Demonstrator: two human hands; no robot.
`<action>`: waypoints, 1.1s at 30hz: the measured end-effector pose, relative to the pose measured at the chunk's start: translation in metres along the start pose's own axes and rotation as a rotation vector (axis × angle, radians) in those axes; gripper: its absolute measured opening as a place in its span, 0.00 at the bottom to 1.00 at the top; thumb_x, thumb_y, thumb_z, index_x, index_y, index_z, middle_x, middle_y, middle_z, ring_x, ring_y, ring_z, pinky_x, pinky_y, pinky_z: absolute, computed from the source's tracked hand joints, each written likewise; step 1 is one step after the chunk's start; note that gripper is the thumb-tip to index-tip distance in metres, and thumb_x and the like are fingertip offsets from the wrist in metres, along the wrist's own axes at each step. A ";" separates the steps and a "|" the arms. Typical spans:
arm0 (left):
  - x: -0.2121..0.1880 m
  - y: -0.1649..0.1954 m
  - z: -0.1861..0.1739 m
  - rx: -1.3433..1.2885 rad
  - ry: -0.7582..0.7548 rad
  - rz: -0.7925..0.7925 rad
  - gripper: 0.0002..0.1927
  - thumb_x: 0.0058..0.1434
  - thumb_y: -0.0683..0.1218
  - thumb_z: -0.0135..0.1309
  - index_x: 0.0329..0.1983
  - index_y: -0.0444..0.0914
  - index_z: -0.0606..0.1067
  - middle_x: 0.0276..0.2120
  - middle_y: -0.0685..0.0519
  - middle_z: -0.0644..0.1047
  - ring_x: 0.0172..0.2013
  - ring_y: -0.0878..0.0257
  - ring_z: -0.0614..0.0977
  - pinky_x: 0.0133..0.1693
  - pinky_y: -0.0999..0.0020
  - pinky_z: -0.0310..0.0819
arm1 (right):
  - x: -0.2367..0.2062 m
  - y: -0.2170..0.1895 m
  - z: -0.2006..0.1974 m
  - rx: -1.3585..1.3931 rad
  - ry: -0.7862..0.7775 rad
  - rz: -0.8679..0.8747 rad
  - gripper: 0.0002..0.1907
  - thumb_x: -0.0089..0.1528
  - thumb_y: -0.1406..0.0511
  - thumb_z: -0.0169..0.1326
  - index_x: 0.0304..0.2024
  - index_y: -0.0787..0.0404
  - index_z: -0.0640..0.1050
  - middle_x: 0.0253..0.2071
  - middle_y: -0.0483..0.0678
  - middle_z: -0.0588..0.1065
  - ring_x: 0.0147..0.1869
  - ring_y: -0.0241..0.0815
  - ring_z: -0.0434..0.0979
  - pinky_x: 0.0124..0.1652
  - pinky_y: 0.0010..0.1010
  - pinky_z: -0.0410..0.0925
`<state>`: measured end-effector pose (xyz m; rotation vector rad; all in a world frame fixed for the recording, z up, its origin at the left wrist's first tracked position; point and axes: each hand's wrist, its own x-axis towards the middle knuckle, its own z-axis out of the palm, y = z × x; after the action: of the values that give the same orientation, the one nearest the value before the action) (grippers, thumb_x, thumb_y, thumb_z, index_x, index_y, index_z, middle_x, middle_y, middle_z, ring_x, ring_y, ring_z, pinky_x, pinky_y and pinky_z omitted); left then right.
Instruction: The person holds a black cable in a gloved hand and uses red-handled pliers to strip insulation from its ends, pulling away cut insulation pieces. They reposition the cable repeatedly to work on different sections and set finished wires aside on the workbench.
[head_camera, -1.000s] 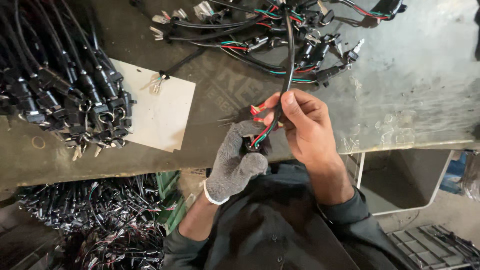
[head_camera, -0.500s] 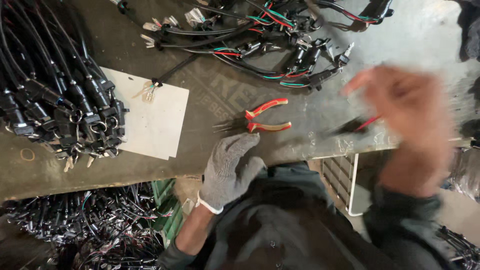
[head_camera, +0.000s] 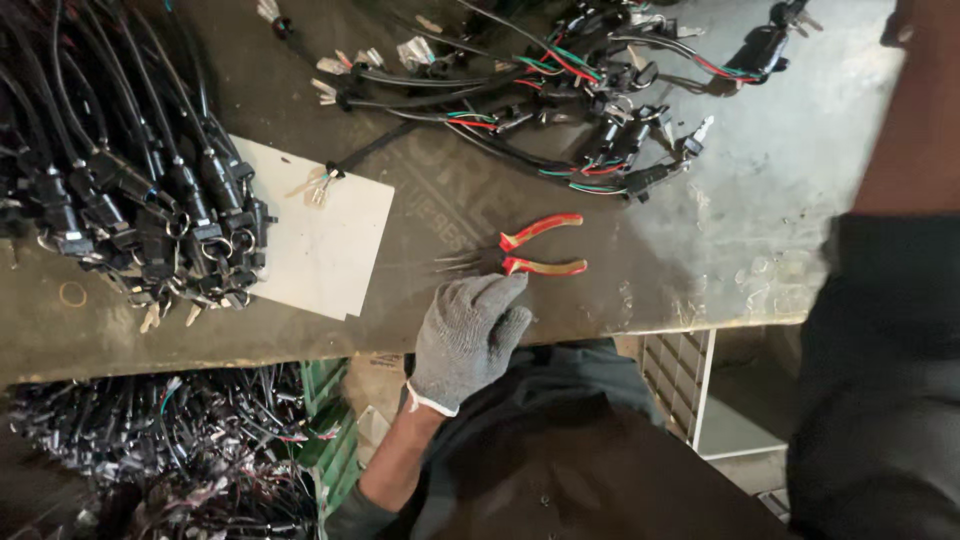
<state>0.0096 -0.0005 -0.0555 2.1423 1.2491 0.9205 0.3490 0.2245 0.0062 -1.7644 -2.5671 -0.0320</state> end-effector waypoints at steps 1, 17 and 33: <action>0.000 0.001 0.000 0.005 -0.005 -0.016 0.23 0.64 0.48 0.62 0.62 0.43 0.71 0.51 0.50 0.75 0.50 0.49 0.77 0.53 0.54 0.71 | 0.001 -0.001 0.004 -0.010 0.000 -0.005 0.16 0.63 0.53 0.62 0.39 0.59 0.83 0.28 0.48 0.76 0.28 0.47 0.73 0.27 0.38 0.64; 0.006 0.007 -0.005 -0.028 -0.038 0.012 0.22 0.64 0.47 0.63 0.60 0.44 0.72 0.51 0.52 0.76 0.51 0.52 0.77 0.54 0.54 0.70 | -0.095 -0.010 -0.007 0.302 0.623 0.024 0.06 0.75 0.75 0.54 0.53 0.71 0.77 0.43 0.51 0.78 0.40 0.40 0.77 0.41 0.27 0.68; 0.039 0.036 -0.015 -0.690 -0.082 -0.127 0.19 0.72 0.49 0.52 0.61 0.35 0.68 0.48 0.46 0.77 0.49 0.49 0.81 0.50 0.61 0.76 | -0.133 -0.226 -0.029 2.301 0.329 0.387 0.12 0.76 0.59 0.43 0.49 0.63 0.69 0.29 0.47 0.66 0.32 0.42 0.68 0.38 0.42 0.68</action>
<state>0.0325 0.0188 -0.0088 1.5211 0.8443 1.0110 0.1854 0.0185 0.0305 -0.7539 -0.5444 1.5341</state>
